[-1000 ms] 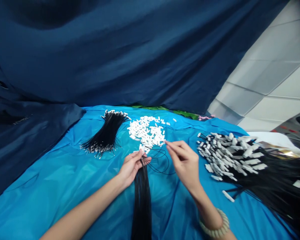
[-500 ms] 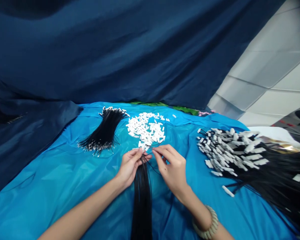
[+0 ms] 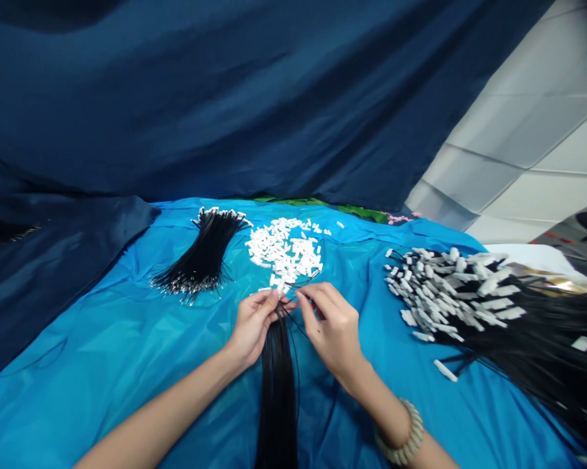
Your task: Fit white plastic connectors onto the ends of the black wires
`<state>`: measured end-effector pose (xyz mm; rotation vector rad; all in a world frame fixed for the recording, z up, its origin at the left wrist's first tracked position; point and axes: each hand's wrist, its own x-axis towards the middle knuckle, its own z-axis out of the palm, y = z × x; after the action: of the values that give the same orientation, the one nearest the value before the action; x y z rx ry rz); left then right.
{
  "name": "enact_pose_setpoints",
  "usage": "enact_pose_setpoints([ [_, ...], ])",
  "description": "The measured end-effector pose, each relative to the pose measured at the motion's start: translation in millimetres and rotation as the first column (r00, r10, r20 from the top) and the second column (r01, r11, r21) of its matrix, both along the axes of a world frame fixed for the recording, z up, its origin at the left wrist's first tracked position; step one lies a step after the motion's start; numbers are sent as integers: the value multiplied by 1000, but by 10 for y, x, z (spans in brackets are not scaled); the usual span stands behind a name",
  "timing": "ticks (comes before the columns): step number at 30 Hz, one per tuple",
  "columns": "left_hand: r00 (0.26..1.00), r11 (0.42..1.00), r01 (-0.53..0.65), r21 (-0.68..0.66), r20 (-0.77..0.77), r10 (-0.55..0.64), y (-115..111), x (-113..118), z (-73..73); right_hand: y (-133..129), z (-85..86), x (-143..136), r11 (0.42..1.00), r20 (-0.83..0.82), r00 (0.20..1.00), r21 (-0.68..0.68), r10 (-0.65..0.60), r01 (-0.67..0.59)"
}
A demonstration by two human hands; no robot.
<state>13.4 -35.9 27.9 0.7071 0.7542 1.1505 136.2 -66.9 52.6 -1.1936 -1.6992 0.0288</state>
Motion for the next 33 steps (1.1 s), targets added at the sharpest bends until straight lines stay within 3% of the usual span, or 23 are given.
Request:
enact_pose_setpoints([
  [33, 996, 998, -45, 31, -82, 48, 9, 3, -3, -8, -3, -18, 998, 3, 1000, -54, 12, -12],
])
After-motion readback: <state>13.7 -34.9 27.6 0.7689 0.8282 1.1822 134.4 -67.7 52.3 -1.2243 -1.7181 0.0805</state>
